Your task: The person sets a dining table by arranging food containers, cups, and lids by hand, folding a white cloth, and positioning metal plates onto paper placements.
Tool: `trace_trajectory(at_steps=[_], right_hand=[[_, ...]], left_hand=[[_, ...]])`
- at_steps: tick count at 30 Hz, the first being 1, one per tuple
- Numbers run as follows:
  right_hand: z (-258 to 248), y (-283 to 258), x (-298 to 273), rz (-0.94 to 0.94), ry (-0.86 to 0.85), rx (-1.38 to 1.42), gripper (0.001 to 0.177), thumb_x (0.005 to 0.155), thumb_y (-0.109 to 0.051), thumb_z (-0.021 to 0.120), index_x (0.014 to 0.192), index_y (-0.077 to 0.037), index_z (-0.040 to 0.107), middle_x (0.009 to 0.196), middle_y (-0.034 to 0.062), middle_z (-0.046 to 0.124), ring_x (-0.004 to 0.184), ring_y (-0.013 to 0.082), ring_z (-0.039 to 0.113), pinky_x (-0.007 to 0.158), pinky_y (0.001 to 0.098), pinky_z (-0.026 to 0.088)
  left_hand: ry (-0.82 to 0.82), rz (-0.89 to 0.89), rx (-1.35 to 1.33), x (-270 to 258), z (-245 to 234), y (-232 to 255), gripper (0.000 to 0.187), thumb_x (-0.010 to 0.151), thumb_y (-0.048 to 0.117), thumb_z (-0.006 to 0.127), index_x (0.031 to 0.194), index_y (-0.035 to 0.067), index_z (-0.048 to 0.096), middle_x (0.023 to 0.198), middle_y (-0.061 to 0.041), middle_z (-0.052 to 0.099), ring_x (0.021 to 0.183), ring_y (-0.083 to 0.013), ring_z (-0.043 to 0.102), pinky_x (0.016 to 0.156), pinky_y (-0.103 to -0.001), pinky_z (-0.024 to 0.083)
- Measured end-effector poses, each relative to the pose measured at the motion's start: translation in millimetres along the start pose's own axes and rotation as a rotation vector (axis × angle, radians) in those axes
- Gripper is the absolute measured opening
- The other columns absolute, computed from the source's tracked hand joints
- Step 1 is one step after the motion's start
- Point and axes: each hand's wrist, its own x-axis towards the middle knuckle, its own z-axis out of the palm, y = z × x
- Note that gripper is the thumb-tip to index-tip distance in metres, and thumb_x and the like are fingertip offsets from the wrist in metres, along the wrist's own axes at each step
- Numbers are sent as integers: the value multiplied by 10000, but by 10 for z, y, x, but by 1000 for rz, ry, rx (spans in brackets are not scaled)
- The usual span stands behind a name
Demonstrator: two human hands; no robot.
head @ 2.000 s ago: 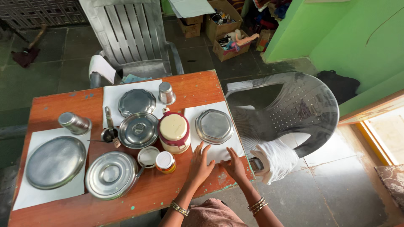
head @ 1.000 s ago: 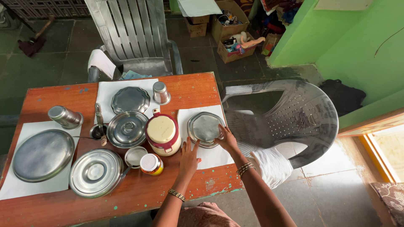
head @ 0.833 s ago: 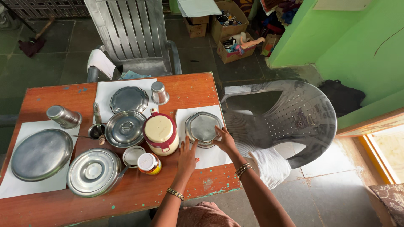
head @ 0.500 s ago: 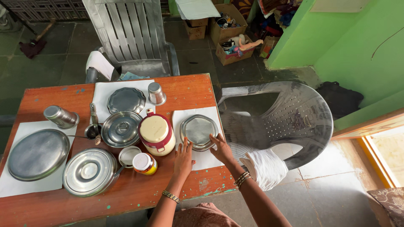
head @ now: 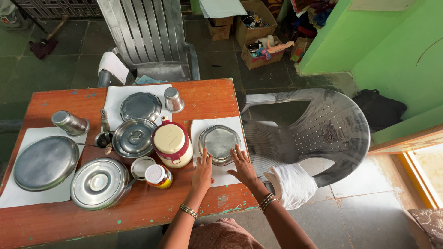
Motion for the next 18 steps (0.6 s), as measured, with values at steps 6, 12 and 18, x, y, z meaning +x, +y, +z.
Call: trace_trajectory(at_steps=[6,12,18], right_hand=[[-50,-56,12,30,-78,-65,1195,683,-333,938,1585,-91,192,1681,201,72,1486,488,229,1190,510,302],[-82,-101,84,47,-101,-169,1164,665,-268,951,1567,-69,243,1669,239,137,1422,481,384,1142,502,407],[-122,-13,159,26,-125,-166,1120,646,-184,964,1535,-92,290,1652,225,187,1368,438,463,1087,530,433]], left_hand=[[-4,-44,51,67,88,60,1067,670,169,945,1507,25,300,1666,-215,39,1435,-415,360,942,-427,576],[64,-24,122,151,184,44,854,706,47,862,1416,-9,389,1660,-253,166,1380,-432,454,831,-411,623],[111,4,107,189,210,14,854,686,-3,836,1411,-29,386,1603,-292,223,1299,-460,509,768,-409,632]])
